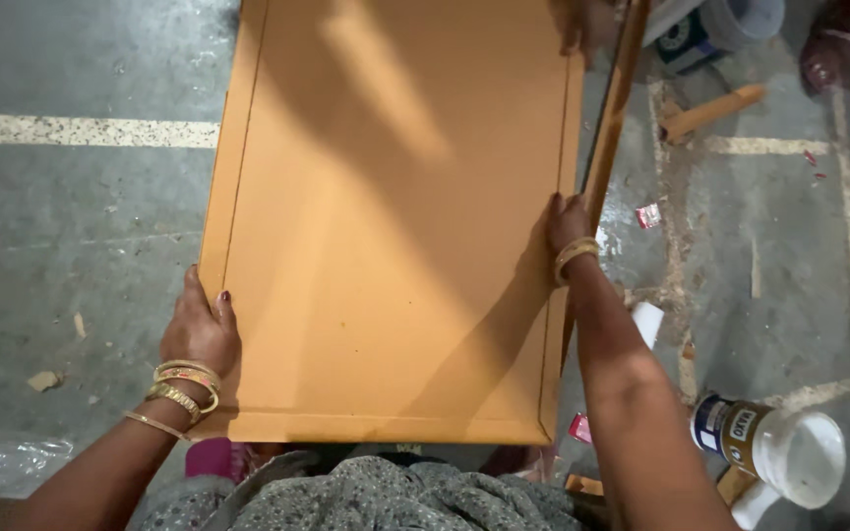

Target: The person sits on the floor and applies a white substance from a bucket onto small rectangular cardboard pieces using a white foam roller. The person handles the pieces one at a time, rolling the substance over the surface before placing them down.

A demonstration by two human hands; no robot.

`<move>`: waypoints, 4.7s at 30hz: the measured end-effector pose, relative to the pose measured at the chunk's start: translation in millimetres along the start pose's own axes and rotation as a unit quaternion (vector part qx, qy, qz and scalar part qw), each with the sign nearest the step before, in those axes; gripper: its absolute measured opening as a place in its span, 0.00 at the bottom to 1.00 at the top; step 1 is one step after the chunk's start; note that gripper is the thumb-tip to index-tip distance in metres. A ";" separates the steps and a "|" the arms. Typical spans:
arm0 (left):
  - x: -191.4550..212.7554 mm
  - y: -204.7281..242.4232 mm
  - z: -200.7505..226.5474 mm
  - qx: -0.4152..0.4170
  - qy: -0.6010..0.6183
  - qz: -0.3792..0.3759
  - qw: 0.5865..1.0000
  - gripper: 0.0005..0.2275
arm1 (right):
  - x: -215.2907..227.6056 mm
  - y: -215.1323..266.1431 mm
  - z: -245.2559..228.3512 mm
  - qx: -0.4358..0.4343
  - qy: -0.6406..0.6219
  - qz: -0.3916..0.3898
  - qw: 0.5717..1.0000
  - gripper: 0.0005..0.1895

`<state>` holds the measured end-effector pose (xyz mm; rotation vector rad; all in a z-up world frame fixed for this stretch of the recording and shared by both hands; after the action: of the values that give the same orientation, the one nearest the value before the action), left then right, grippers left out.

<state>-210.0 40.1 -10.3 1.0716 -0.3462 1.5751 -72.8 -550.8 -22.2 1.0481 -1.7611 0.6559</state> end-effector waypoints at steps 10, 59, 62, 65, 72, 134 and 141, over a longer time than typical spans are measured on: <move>-8.5 0.7 -10.2 -0.015 -0.026 0.013 0.999 0.29 | -22.2 -52.7 16.8 -0.008 0.030 -0.005 1.000 0.28; 13.8 5.0 20.2 0.034 0.010 -0.020 0.999 0.24 | 0.7 100.2 18.5 -0.140 -0.099 0.010 0.985 0.41; 12.2 2.6 20.3 0.034 0.012 -0.022 0.999 0.25 | 0.7 72.1 10.1 -0.146 -0.046 -0.002 0.988 0.42; 8.7 2.4 13.8 0.013 0.007 0.007 1.000 0.28 | -0.7 36.4 -9.4 -0.140 0.004 -0.017 0.990 0.43; 5.7 1.1 10.6 -0.026 0.006 0.036 0.999 0.28 | -20.0 -30.8 1.0 -0.125 -0.010 -0.006 0.992 0.43; -9.2 -192.8 130.1 -0.016 0.056 0.018 0.998 0.23 | -25.9 -78.3 7.7 -0.108 0.069 0.021 0.992 0.45; -16.6 -209.9 129.3 -0.042 0.109 0.001 0.993 0.25 | -20.5 -75.8 8.5 -0.037 0.047 0.052 0.997 0.42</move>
<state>34.1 3.3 -20.3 0.8261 -0.2633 1.6470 -6.8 -587.1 -46.0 0.8660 -1.7527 0.6872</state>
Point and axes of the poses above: each hand's wrist, its own y-axis away from the middle knuckle, its own x-axis out of the back of the hand, z = x × y, the point moved 1 cm from there along -y, towards the middle knuckle, and after that the axes turned 5 degrees about z, right-handed, at the moved point
